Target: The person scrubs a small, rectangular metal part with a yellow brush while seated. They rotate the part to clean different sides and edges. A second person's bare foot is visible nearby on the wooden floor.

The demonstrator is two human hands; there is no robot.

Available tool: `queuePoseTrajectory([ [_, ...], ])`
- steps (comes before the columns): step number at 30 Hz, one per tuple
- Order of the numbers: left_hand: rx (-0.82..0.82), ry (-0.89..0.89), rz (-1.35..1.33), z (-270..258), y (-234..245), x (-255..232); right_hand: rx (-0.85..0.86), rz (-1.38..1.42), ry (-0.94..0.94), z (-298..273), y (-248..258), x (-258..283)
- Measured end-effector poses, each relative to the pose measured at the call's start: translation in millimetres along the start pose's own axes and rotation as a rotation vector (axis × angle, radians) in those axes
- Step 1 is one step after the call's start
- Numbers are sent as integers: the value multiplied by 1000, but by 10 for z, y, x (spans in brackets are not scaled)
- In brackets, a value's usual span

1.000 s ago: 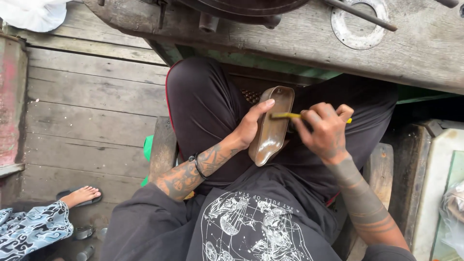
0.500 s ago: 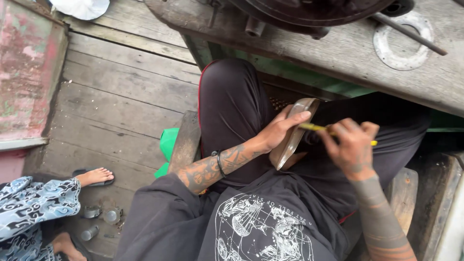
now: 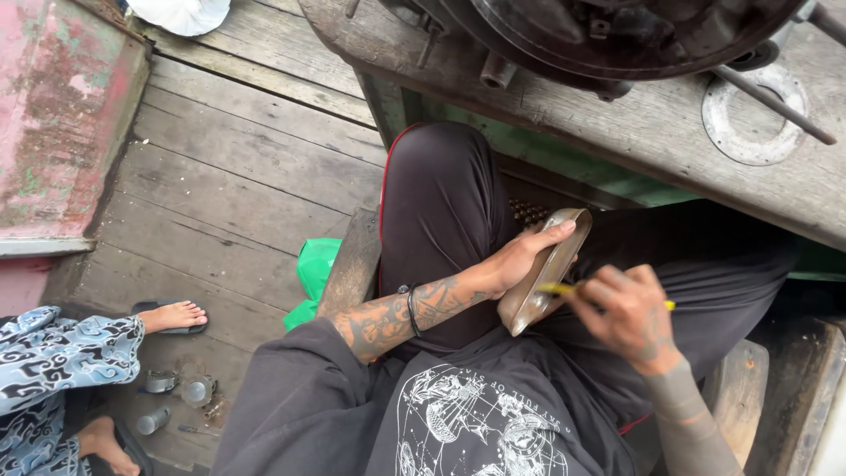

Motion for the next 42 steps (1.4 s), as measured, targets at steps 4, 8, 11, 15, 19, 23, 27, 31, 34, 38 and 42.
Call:
queuePoseTrajectory([
  [4, 36, -122, -114, 133, -20, 92, -6, 29, -79, -171, -80, -382],
  [8, 28, -87, -27, 33, -52, 7, -46, -72, -76, -77, 39, -160],
  [11, -3, -45, -39, 113, -12, 54, 34, 47, -25, -95, -79, -165],
  [15, 56, -139, -81, 167, -109, 184, -35, -181, -213, -178, 99, -517],
  [19, -63, 5, 10, 26, -59, 42, 117, 76, -56, -126, -65, -198],
  [23, -77, -74, 80, -42, -103, -36, 91, -26, -250, -268, -15, -415],
  [27, -122, -186, 158, -22, 55, -185, -9, 118, -113, -299, -233, -112],
  [31, -92, -190, 122, -56, -48, -137, 41, -126, -190, -191, -32, -443],
  [34, -81, -108, 205, -163, -107, -270, -29, -205, -142, -121, 45, -287],
  [38, -145, -52, 286, -124, -54, -300, 111, 2, -208, -226, -123, -393],
  [42, -59, -74, 185, -130, -82, -314, -50, -209, -190, -124, 147, -331],
])
Point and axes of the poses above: each hand's wrist, its own z-axis towards the middle knuckle, its own y-axis out of the back of the hand, x = y × z, the point moved 4 cm from there along z, towards the middle knuckle, and after that the axes turned 7 degrees about z, right-handed, at the moved point
